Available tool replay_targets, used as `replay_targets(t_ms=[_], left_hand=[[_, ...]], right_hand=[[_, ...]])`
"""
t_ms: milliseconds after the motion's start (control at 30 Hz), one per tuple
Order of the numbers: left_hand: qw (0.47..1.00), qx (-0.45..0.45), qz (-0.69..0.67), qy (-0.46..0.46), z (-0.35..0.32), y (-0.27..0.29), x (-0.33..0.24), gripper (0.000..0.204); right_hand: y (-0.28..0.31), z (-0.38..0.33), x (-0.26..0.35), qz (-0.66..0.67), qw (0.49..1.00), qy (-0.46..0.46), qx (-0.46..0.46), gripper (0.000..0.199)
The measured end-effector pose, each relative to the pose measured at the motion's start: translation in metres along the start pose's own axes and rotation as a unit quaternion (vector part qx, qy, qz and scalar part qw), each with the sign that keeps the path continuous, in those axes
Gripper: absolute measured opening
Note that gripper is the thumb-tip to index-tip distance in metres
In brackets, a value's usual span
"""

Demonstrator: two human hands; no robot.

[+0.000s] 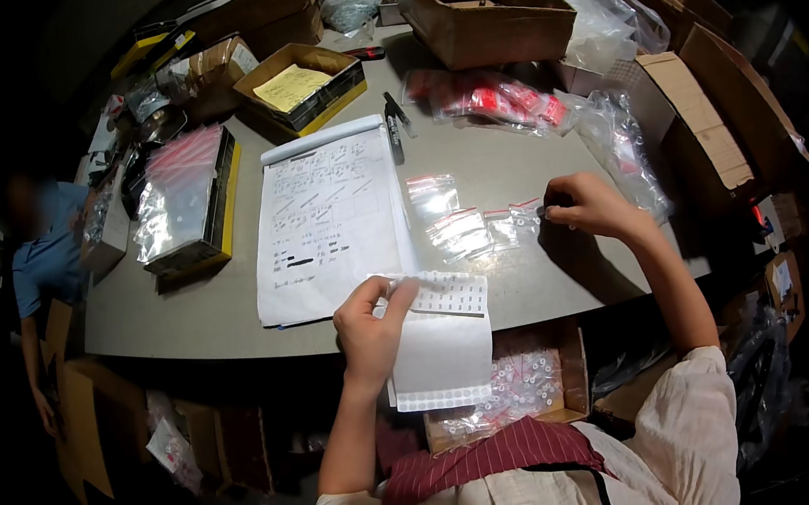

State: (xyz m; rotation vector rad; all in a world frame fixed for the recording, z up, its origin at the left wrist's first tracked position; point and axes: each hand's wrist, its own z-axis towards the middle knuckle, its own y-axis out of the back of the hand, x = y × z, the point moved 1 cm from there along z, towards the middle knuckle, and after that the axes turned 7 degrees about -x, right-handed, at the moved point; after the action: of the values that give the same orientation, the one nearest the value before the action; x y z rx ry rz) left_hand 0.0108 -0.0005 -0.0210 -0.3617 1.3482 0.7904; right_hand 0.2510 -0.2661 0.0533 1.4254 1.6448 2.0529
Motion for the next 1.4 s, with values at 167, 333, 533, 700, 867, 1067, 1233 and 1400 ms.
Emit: replay_targets(t_ms=[167,333,533,700,867,1067,1233,1400], left_hand=[[1.0,0.006,0.003,-0.007,0.0,0.003,0.005,0.027],[1.0,-0.008,0.0,-0.01,-0.002,0.003,0.001,0.027],[1.0,-0.007,-0.012,-0.013,-0.002,0.003,0.006,0.028],[1.0,-0.009,-0.008,-0.023,-0.001,0.003,0.007,0.028],[0.999,-0.01,-0.016,-0.026,-0.001,0.002,0.007,0.028],[0.999,-0.016,-0.016,-0.026,-0.002,0.002,0.007,0.029],[1.0,-0.01,-0.023,-0.014,-0.003,0.004,0.01,0.029],[1.0,-0.015,-0.012,-0.023,-0.003,0.005,0.006,0.027]], right_hand=[[-0.024,0.006,-0.02,-0.141,0.982,0.09,-0.087,0.023],[-0.02,-0.002,-0.013,-0.199,0.963,0.082,-0.161,0.021],[-0.027,-0.002,0.014,0.01,0.997,0.076,-0.03,0.021],[-0.045,-0.003,0.019,-0.1,0.984,0.106,-0.102,0.022],[-0.048,-0.008,0.011,-0.189,0.969,0.06,-0.145,0.022],[-0.028,0.001,0.038,0.003,0.994,0.099,-0.042,0.024],[-0.045,0.014,0.038,0.092,0.986,0.14,-0.017,0.024],[-0.064,0.01,0.043,-0.066,0.975,0.19,-0.098,0.034]])
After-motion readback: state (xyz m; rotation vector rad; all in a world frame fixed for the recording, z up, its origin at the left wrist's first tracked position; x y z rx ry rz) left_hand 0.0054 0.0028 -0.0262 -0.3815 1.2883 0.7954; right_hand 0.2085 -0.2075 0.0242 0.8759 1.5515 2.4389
